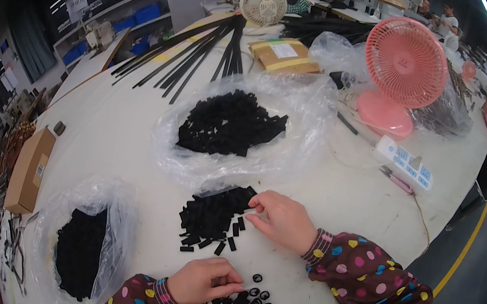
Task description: The person folds small strips into loops by hand and places them on the table.
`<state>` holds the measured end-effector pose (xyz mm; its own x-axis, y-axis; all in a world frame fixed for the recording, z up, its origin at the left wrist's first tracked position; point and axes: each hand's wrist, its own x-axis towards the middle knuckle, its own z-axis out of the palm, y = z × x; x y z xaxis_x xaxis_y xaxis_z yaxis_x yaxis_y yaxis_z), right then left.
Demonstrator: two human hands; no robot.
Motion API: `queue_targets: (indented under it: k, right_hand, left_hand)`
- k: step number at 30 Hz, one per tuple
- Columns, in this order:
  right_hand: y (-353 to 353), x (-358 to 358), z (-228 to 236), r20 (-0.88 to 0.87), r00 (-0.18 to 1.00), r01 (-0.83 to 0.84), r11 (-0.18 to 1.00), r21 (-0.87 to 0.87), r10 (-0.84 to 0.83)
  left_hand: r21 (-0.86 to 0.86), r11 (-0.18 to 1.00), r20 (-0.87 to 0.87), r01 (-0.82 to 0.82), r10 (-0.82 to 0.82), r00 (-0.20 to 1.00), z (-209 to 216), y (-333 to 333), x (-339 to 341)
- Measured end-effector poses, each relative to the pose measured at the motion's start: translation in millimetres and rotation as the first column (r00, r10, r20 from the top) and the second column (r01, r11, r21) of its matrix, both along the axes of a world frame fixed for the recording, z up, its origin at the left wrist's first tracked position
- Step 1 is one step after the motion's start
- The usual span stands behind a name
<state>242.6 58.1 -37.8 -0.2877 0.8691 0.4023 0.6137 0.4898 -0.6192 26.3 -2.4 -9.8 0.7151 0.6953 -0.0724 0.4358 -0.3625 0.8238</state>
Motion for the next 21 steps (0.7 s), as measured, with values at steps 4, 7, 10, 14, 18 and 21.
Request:
queue_targets:
  k: [4, 7, 10, 14, 18, 21]
  right_hand:
    - [10.4, 5.5, 7.6, 0.051, 0.998, 0.043, 0.997, -0.066, -0.039]
    - [16.0, 5.3, 5.5, 0.104, 0.993, 0.066, 0.994, -0.086, -0.057]
    - [23.8, 5.3, 0.0, 0.181, 0.984, 0.009, 0.998, -0.064, 0.003]
    - [22.6, 3.2, -1.1, 0.240, 0.970, -0.021, 0.998, -0.063, 0.036]
    - [14.7, 4.5, 5.4, 0.170, 0.985, -0.011, 0.993, -0.120, 0.032]
    - [11.2, 4.9, 12.3, -0.008, 0.999, -0.036, 0.947, -0.318, 0.035]
  left_hand:
    - [-0.293, 0.955, 0.160, -0.038, 0.088, 0.983, -12.8, 10.1, -10.4]
    - [-0.513, 0.857, 0.200, -0.041, 0.166, 0.966, -13.3, 11.7, -15.8]
    - [-0.561, 0.824, 0.184, -0.076, 0.214, 0.959, -14.6, 11.3, -15.9]
    - [-0.577, 0.811, 0.220, -0.091, 0.262, 0.940, -14.7, 10.2, -11.3]
    - [-0.570, 0.809, 0.259, -0.142, 0.341, 0.904, -20.7, 10.3, -12.5]
    - [-0.530, 0.820, 0.266, -0.216, 0.403, 0.876, -20.0, 12.2, -9.7]
